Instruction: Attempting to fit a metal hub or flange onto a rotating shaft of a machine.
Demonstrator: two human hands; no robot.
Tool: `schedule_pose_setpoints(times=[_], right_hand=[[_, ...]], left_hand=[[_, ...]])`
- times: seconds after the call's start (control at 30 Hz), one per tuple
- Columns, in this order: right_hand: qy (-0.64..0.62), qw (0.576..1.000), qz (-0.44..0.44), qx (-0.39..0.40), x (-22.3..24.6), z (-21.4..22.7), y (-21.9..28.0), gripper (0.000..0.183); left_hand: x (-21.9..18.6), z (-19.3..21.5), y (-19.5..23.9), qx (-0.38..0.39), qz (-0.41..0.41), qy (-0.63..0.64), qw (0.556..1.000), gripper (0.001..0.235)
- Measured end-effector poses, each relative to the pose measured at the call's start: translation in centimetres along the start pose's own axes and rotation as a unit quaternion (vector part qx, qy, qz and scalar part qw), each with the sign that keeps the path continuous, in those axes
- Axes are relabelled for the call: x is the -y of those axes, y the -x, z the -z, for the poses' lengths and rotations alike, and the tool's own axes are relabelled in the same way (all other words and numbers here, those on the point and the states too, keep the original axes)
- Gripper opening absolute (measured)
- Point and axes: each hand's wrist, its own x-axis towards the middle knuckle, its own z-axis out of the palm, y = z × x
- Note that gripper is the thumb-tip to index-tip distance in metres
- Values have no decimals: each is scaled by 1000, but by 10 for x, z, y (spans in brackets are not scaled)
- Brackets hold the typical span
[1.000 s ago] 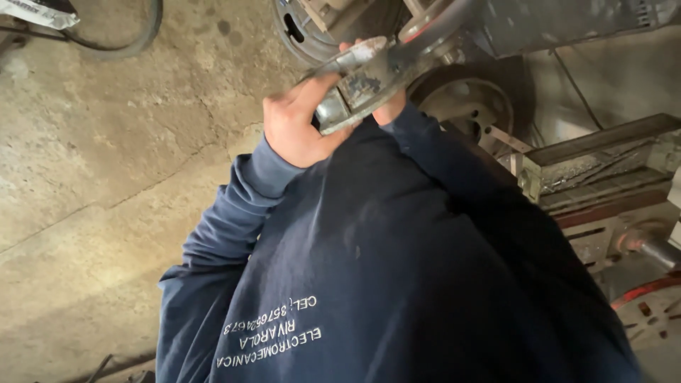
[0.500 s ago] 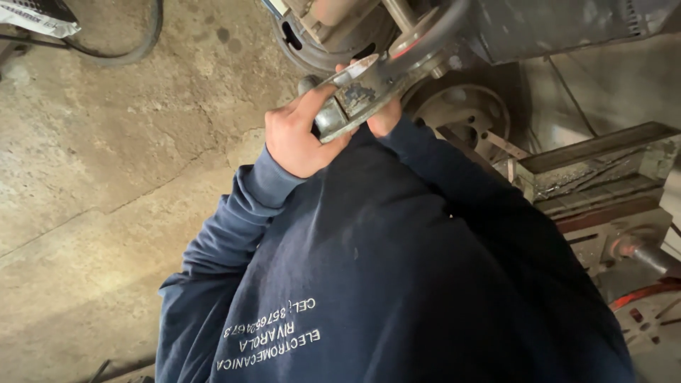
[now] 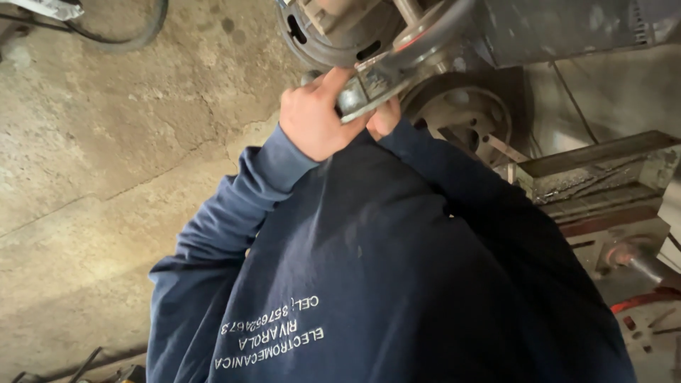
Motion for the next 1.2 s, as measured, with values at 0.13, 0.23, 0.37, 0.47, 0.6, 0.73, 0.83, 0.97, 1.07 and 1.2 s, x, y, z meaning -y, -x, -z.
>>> schedule_pose_setpoints(times=[0.13,0.23,0.37,0.47,0.6,0.73,0.83,0.97,1.07,1.2], right_hand=[[-27,999,41,-3,-10,0,1,33],[-113,992,5,-53,-10,0,2,41],[-97,994,-10,-55,-4,-5,1,43],[-88,990,-50,-103,-31,28,2,43],[-86,995,-10,-57,-67,64,-3,29],[-129,984,-39,-118,-20,-4,-11,36],[-98,992,21,-74,-24,-7,-10,33],[-72,993,55,73,3,-38,-7,31],[-60,991,55,102,15,-50,-12,35],[-109,990,46,80,0,-35,-21,42]], left_hand=[[6,-15,-7,-6,5,-21,1000,42],[6,-23,-14,12,13,-30,999,42],[9,-32,-24,12,17,-51,998,45],[12,-30,-30,18,20,-65,998,45],[11,-21,-25,22,36,-65,997,40],[8,-6,-19,-5,11,-52,999,39],[0,10,-11,-8,2,-40,999,40],[-20,34,-2,-22,-10,-32,999,41],[-29,45,4,-32,-22,-30,999,43],[-33,49,10,-32,-33,-25,999,44]])
